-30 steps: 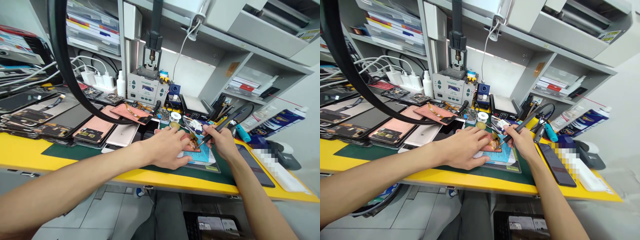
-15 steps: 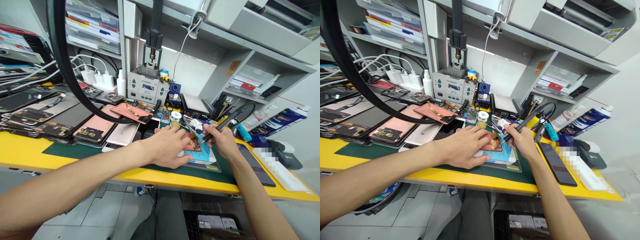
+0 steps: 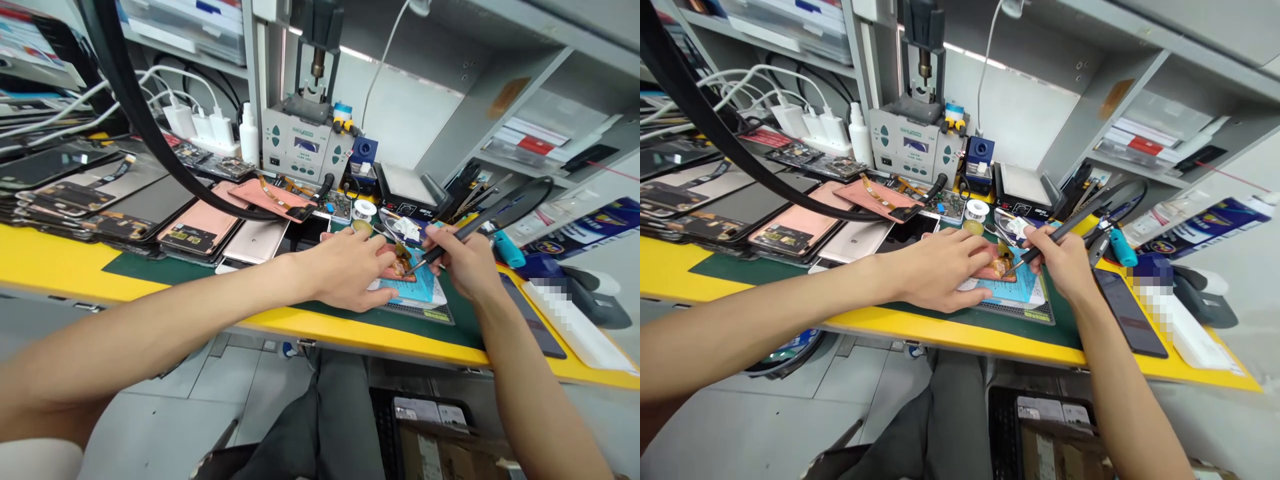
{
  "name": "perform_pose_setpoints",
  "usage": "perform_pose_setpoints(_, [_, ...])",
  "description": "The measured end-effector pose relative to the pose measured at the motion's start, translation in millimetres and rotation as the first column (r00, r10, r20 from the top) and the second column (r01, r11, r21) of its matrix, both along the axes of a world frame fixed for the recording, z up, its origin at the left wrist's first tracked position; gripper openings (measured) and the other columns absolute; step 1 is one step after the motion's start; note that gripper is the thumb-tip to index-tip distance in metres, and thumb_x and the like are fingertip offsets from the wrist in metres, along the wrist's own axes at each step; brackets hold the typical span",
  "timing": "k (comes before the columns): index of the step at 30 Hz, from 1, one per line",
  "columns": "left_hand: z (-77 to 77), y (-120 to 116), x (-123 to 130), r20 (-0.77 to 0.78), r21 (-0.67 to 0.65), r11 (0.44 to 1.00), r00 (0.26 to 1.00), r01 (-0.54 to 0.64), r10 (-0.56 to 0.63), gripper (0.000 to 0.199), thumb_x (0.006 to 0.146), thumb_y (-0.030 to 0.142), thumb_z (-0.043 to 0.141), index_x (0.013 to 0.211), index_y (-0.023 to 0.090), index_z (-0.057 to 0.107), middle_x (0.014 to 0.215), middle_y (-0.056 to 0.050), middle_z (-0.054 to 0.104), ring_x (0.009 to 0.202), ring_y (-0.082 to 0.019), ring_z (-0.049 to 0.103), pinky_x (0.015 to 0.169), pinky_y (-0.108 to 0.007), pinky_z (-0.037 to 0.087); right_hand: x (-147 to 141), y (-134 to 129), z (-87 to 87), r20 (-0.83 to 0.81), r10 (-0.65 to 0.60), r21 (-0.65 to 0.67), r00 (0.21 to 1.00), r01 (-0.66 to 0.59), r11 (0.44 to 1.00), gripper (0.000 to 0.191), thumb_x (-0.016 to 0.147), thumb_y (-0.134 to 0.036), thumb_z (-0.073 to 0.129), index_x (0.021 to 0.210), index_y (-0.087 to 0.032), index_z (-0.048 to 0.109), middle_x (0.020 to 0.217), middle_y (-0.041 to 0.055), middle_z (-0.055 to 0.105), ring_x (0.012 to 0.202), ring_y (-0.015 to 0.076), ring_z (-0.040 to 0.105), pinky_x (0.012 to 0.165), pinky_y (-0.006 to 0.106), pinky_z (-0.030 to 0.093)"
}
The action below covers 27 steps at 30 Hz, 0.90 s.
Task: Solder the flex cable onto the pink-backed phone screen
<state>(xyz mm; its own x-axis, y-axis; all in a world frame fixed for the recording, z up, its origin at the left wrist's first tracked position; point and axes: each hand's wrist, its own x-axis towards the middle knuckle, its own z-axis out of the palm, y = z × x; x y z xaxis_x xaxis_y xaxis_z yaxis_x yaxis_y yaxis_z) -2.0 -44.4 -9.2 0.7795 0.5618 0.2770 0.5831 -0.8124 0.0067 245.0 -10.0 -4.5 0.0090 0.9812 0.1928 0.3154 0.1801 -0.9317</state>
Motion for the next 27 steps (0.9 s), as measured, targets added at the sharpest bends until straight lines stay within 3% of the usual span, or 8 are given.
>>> perform_pose_setpoints(7, [-2.6, 0.3, 0.0, 0.000, 0.017, 1.000, 1.000, -0.005, 0.005, 0.057, 0.102, 0.059, 0.036, 0.125, 0.013, 0.062, 0.126, -0.017, 0.063, 0.115, -0.037, 0.063, 0.095, -0.051, 0.052, -0.1, -1.3, 1.6, 0.001, -0.001, 0.009, 1.000, 0.001, 1.000, 0.037, 0.086, -0.041, 0.081, 0.067, -0.014, 0.065, 0.054, 0.0018, 0.058, 0.038, 0.0093, 0.050, 0.038, 0.025, 0.034])
perform_pose_setpoints(19, [-0.3, 0.2, -0.7, 0.018, 0.001, 1.000, 1.000, -0.002, 0.002, 0.055, 0.101, 0.057, 0.041, 0.125, 0.013, 0.062, 0.127, -0.016, 0.064, 0.117, -0.036, 0.063, 0.095, -0.050, 0.052, -3.0, 1.9, 1.3, -0.007, -0.009, 0.006, 1.000, 0.009, 1.000, 0.048, 0.069, -0.060, 0.089, 0.061, -0.019, 0.067, 0.053, 0.0012, 0.057, 0.036, 0.0106, 0.048, 0.032, 0.026, 0.035])
perform_pose_setpoints(27, [-1.2, -0.1, -0.7, 0.004, 0.016, 1.000, 1.000, -0.002, 0.002, 0.055, 0.102, 0.058, 0.037, 0.122, 0.013, 0.062, 0.126, -0.016, 0.064, 0.115, -0.037, 0.063, 0.095, -0.053, 0.053, -3.4, 1.8, 2.1, -0.010, -0.011, -0.001, 1.000, 0.011, 1.000, 0.047, 0.068, -0.059, 0.090, 0.060, -0.019, 0.067, 0.054, 0.0002, 0.059, 0.036, 0.0107, 0.049, 0.033, 0.026, 0.036])
